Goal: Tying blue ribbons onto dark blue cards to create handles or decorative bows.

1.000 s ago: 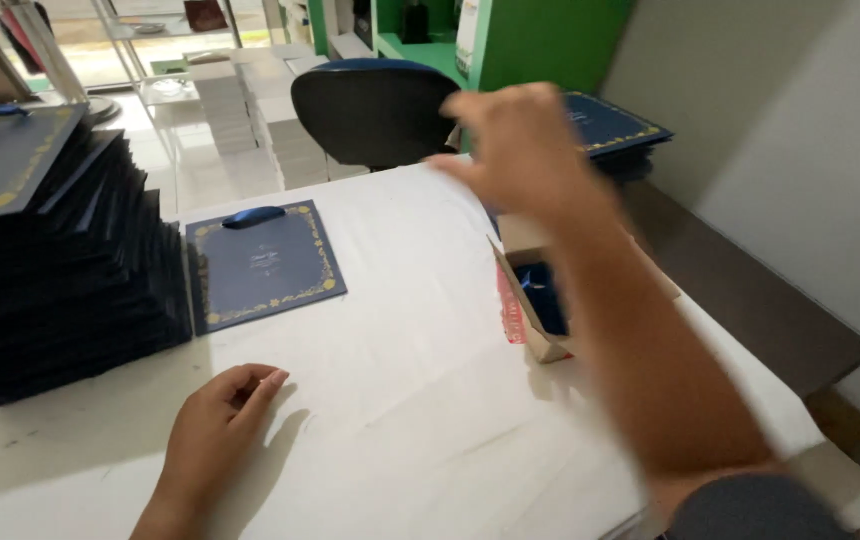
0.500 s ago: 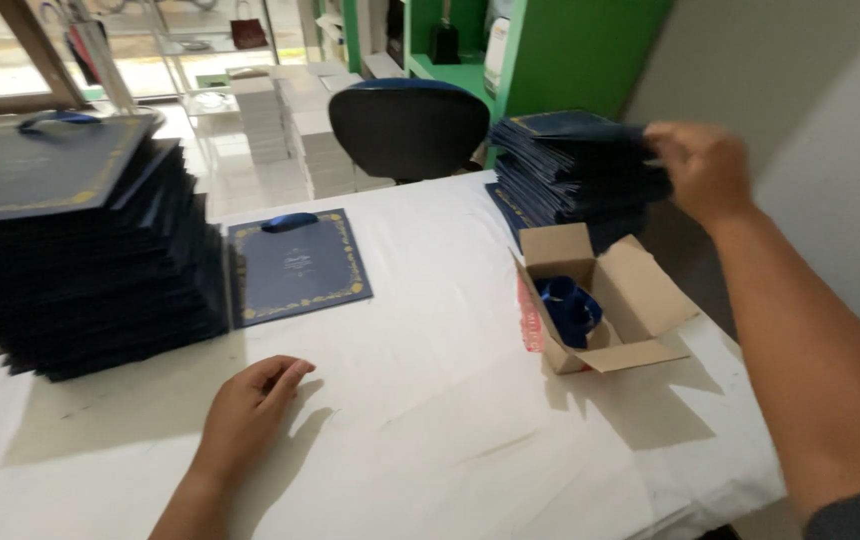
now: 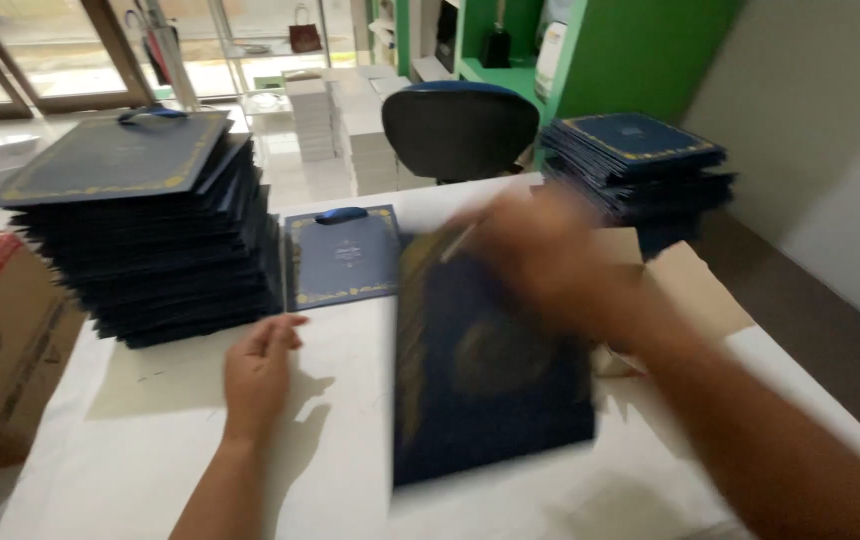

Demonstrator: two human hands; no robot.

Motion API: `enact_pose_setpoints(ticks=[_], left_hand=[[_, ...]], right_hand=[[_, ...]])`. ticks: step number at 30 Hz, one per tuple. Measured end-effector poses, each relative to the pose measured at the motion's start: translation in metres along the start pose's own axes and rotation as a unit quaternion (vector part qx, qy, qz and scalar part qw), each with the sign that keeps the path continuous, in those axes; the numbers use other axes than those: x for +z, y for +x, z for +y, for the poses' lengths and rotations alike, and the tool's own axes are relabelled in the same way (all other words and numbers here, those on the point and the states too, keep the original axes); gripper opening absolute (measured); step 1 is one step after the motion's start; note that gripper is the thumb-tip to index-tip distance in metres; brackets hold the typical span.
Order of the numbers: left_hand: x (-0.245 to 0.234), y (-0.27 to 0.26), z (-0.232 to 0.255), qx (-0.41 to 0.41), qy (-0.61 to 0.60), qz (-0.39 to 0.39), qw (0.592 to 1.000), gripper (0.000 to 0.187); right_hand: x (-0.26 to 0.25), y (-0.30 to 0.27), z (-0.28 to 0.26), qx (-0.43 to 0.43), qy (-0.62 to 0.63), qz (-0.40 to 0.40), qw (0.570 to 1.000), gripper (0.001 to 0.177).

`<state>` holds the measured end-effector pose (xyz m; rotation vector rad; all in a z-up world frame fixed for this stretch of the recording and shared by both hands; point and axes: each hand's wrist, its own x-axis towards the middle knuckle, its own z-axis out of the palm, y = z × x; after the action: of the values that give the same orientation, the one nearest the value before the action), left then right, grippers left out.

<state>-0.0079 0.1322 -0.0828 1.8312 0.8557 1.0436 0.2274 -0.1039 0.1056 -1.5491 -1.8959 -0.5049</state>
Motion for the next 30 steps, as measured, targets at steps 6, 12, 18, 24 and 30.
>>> enact_pose_setpoints(ticks=[6, 12, 18, 24, 30], left_hand=[[-0.002, -0.038, 0.060, 0.290, -0.031, 0.009, 0.957, 0.067], [0.026, -0.053, 0.065, 0.289, 0.183, -0.287, 0.895, 0.075], [0.044, -0.044, 0.034, 0.217, 0.312, -0.384, 0.841, 0.088], [0.042, -0.043, 0.048, 0.163, 0.321, -0.404, 0.841, 0.086], [0.044, -0.042, 0.047, 0.170, 0.310, -0.390, 0.850, 0.089]], right_hand=[[0.161, -0.080, -0.034, 0.091, 0.064, -0.374, 0.921, 0.090], [0.107, -0.079, -0.016, 0.041, 0.032, -0.026, 0.998, 0.036], [-0.024, -0.111, 0.034, 0.179, -0.201, -0.022, 0.963, 0.010], [-0.031, -0.135, 0.083, 0.411, -0.188, -0.298, 0.841, 0.029], [-0.028, -0.146, 0.094, 0.399, -0.183, -0.313, 0.842, 0.010]])
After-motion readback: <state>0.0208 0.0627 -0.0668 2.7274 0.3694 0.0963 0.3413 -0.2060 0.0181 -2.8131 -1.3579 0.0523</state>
